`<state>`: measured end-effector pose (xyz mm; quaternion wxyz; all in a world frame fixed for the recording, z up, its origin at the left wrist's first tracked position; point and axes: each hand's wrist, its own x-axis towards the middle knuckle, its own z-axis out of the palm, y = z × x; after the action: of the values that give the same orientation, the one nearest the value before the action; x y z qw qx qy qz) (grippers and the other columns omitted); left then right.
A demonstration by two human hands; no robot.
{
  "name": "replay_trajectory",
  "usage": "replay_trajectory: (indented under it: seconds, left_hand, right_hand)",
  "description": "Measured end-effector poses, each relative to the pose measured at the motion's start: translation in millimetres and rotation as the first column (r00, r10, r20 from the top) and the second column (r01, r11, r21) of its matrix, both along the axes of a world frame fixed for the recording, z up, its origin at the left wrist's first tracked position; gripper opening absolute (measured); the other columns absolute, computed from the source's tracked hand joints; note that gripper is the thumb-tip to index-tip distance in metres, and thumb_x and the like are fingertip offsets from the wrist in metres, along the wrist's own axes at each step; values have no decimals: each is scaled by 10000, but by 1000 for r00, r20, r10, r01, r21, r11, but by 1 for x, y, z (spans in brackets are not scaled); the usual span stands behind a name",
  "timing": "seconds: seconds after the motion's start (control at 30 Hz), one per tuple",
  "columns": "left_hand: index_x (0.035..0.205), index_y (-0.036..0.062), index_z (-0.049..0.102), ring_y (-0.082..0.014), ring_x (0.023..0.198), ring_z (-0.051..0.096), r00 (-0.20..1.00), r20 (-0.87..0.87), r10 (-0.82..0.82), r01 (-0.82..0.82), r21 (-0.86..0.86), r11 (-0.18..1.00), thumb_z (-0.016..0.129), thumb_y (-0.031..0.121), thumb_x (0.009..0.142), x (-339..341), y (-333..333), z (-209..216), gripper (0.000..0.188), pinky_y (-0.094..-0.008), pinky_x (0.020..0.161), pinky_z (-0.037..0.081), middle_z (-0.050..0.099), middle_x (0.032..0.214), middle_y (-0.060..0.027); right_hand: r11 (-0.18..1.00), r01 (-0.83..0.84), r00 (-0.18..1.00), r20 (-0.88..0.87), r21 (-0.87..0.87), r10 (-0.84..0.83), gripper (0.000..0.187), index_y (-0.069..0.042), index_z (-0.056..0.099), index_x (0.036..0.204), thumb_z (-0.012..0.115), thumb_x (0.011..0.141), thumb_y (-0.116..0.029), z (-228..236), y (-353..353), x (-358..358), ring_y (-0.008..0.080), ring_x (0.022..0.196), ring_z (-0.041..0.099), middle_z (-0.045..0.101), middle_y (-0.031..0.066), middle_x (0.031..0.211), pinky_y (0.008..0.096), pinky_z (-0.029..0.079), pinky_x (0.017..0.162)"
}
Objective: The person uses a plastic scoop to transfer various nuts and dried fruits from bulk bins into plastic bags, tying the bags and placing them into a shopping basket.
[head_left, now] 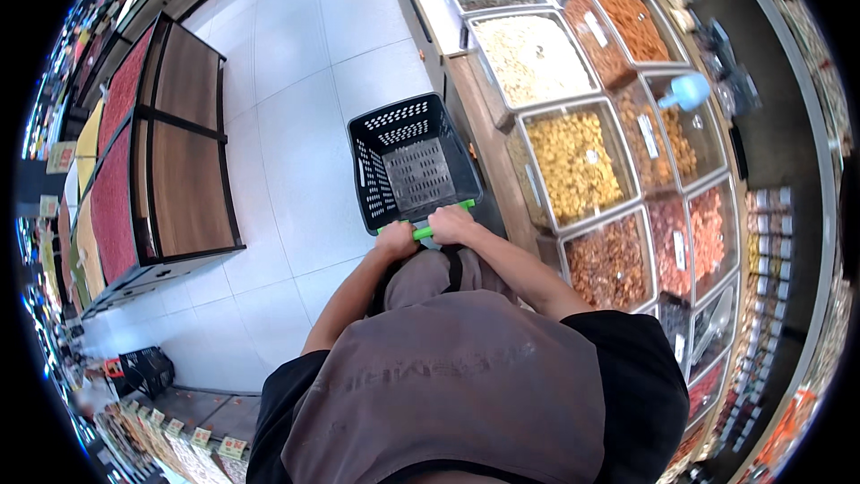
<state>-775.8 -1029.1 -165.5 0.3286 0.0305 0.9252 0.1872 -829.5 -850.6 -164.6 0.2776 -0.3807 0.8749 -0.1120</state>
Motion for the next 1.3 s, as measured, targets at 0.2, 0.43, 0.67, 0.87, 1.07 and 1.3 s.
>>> replay_trajectory:
  seconds: [0.2,0.43,0.67,0.87,1.07,1.3]
  left_hand:
    - [898,87,733,-382,900,698,999,-9,-36,35,-38,999,666,290,790,-75,-28,-5,239,-484,828,563,718,923,-203]
    - [954,42,726,-381,948,694,999,16,-29,28,31,999,663,299,787,-171,-75,-3,313,-473,868,556,714,987,-223]
    - [961,25,728,-398,953,690,998,-32,-46,49,94,994,655,287,788,-262,-122,-9,322,-479,878,551,708,998,-243]
    - [990,25,730,-400,988,683,998,-29,-50,52,97,994,659,277,792,-329,-153,-4,328,-478,896,543,703,1020,-254]
    - [946,40,737,-391,928,690,995,-89,-48,57,104,993,669,283,777,-379,-176,-10,304,-482,870,548,714,953,-224]
    - [964,48,740,-381,975,683,998,-14,-63,63,66,996,672,280,782,-441,-197,2,303,-472,891,542,710,1008,-224]
  right_hand:
    - [997,-18,1000,-1,79,18,220,-41,750,842,655,719,-195,6,-30,-78,351,827,723,728,199,863,459,577,755]
    - [993,-7,1000,18,117,5,225,-24,748,836,633,706,-167,10,-74,-174,363,851,715,720,220,868,455,570,781]
    - [981,34,999,8,189,-36,227,-8,743,827,635,712,-170,21,-123,-264,374,882,708,717,230,892,464,563,801]
    - [976,52,998,7,209,-55,237,-8,744,835,640,717,-186,19,-155,-329,378,897,705,716,233,905,464,561,814]
    - [976,70,997,24,207,-76,241,-14,745,836,641,718,-197,23,-178,-380,375,902,703,717,229,908,462,559,819]
    - [994,74,997,13,82,-75,239,-9,738,792,637,714,-212,16,-195,-439,394,857,702,708,240,852,481,558,787]
